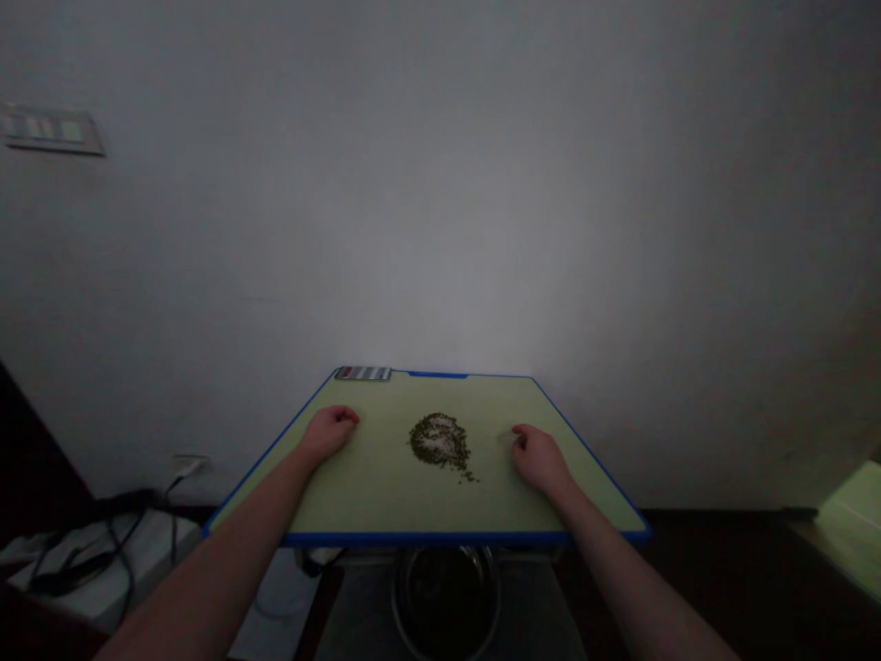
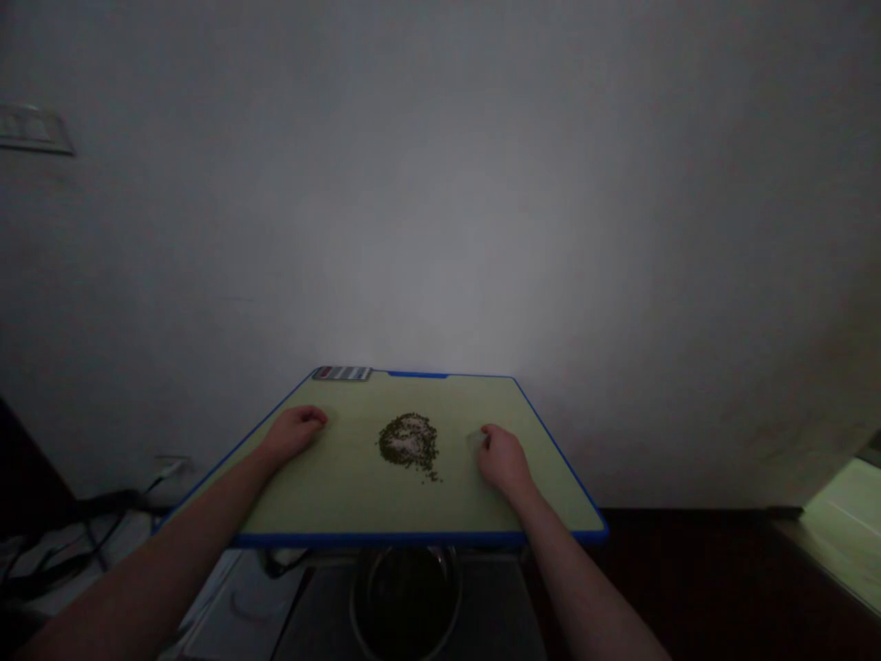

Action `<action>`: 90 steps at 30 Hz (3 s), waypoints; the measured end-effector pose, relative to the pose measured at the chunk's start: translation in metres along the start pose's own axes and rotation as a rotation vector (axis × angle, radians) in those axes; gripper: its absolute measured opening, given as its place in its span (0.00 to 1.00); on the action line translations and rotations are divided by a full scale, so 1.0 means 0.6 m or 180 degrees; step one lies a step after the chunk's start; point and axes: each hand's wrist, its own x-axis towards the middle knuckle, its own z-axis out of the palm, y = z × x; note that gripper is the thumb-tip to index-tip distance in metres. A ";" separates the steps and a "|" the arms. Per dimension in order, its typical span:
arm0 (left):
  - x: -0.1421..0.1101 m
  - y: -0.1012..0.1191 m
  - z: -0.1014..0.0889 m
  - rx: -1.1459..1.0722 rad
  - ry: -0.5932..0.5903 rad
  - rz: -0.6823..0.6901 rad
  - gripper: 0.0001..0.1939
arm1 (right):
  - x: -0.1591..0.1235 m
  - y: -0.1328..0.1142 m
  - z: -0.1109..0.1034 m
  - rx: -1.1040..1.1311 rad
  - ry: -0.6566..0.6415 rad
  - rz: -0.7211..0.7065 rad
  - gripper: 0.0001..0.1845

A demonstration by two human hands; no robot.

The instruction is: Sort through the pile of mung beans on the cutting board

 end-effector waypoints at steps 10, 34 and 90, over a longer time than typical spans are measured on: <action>-0.002 0.002 -0.004 0.0010 -0.0030 0.0072 0.10 | -0.010 -0.040 0.006 0.0412 -0.0310 -0.0337 0.18; -0.005 0.007 -0.006 0.0058 -0.0034 0.0067 0.09 | -0.003 -0.022 0.001 0.0255 -0.0150 -0.0161 0.19; 0.003 -0.006 0.001 0.0011 0.0029 0.0091 0.10 | -0.032 -0.038 -0.007 0.0855 -0.0826 -0.0768 0.17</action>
